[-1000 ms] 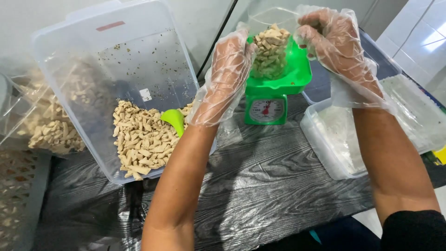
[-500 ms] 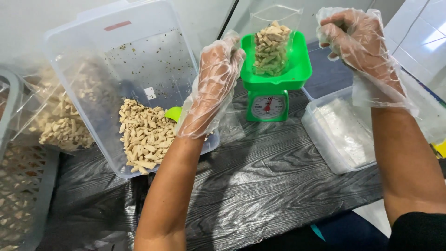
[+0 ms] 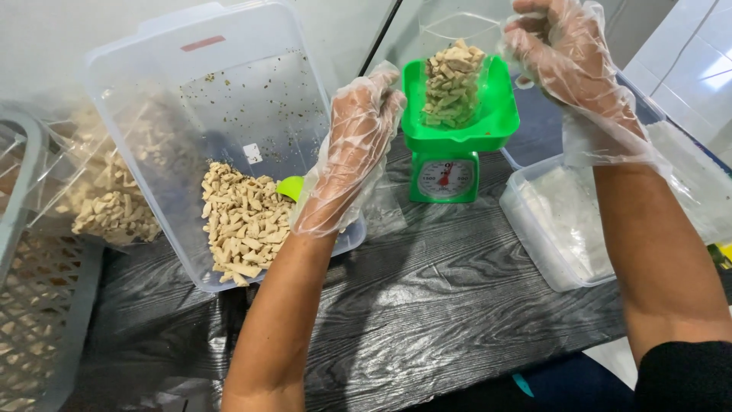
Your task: Packaging small dried food pieces into individual plastic bags using a spoon.
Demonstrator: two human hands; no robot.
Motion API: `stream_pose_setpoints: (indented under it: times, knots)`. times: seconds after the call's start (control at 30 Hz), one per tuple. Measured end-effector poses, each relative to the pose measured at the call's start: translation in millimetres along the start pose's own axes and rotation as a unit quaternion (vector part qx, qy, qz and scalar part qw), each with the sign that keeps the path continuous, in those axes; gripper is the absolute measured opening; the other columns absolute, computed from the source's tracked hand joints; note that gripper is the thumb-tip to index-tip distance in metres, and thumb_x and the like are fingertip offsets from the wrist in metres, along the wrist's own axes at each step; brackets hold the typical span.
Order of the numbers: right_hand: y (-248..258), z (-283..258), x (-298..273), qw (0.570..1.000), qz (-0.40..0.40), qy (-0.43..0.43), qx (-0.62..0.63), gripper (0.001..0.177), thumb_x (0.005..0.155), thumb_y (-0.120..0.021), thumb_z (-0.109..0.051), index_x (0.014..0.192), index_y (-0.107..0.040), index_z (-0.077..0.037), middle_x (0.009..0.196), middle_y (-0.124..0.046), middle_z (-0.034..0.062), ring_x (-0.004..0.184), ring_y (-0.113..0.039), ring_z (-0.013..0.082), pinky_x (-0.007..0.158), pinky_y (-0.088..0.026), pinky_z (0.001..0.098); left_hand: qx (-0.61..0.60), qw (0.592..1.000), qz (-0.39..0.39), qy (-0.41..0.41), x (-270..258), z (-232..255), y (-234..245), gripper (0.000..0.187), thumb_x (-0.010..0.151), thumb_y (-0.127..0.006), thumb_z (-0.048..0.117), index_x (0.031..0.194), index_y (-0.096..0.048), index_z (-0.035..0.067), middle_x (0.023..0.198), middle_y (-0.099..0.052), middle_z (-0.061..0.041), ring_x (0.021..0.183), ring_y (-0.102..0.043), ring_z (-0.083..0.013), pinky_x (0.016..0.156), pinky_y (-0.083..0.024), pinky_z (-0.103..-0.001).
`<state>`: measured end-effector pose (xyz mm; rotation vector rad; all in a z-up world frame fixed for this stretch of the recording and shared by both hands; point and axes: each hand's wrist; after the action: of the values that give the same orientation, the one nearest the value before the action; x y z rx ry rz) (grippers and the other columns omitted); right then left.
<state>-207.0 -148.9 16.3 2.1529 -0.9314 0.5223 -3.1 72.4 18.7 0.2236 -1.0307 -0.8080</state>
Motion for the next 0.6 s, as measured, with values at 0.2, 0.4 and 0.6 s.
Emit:
stream_pose_setpoints:
  times: [0.2,0.4,0.6]
  knots:
    - [-14,12,16,0.996,0.027,-0.076,0.033,0.023,0.112,-0.058,-0.013,0.134,-0.058,-0.006,0.121,-0.059,0.0141,0.075,-0.066,0.0164,0.045,-0.049,0.0233,-0.033,0.999,-0.007,-0.01,-2,7,6,0.013,0.091,-0.053,-0.002,0.088,-0.059,0.01,0.072,-0.052,-0.001,0.064,-0.051,-0.014,0.058,-0.04,-0.031]
    - [-25,8,22,0.986,0.072,-0.131,0.072,0.008,0.111,-0.06,-0.013,0.104,-0.062,-0.009,0.083,-0.064,0.0035,0.07,-0.072,0.0096,0.048,-0.056,0.0217,-0.047,0.999,-0.006,-0.01,-8,9,9,0.012,0.092,-0.053,0.0,0.088,-0.059,0.01,0.075,-0.052,-0.002,0.062,-0.05,-0.0156,0.058,-0.04,-0.033]
    - [-25,-34,18,0.998,0.055,0.013,0.0,0.019,0.116,-0.055,-0.007,0.105,-0.068,-0.001,0.08,-0.067,0.0107,0.068,-0.067,0.0162,0.063,-0.056,0.0272,-0.037,0.999,0.006,0.026,-19,4,11,0.026,0.091,-0.061,0.009,0.117,-0.067,0.01,0.104,-0.074,-0.007,0.088,-0.075,-0.021,0.072,-0.06,-0.034]
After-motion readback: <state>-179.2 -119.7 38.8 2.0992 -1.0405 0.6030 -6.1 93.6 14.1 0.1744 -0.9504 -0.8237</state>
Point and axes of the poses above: each hand's wrist, its own x-axis towards the middle knuckle, its own y-axis out of the back of the hand, z = x × y
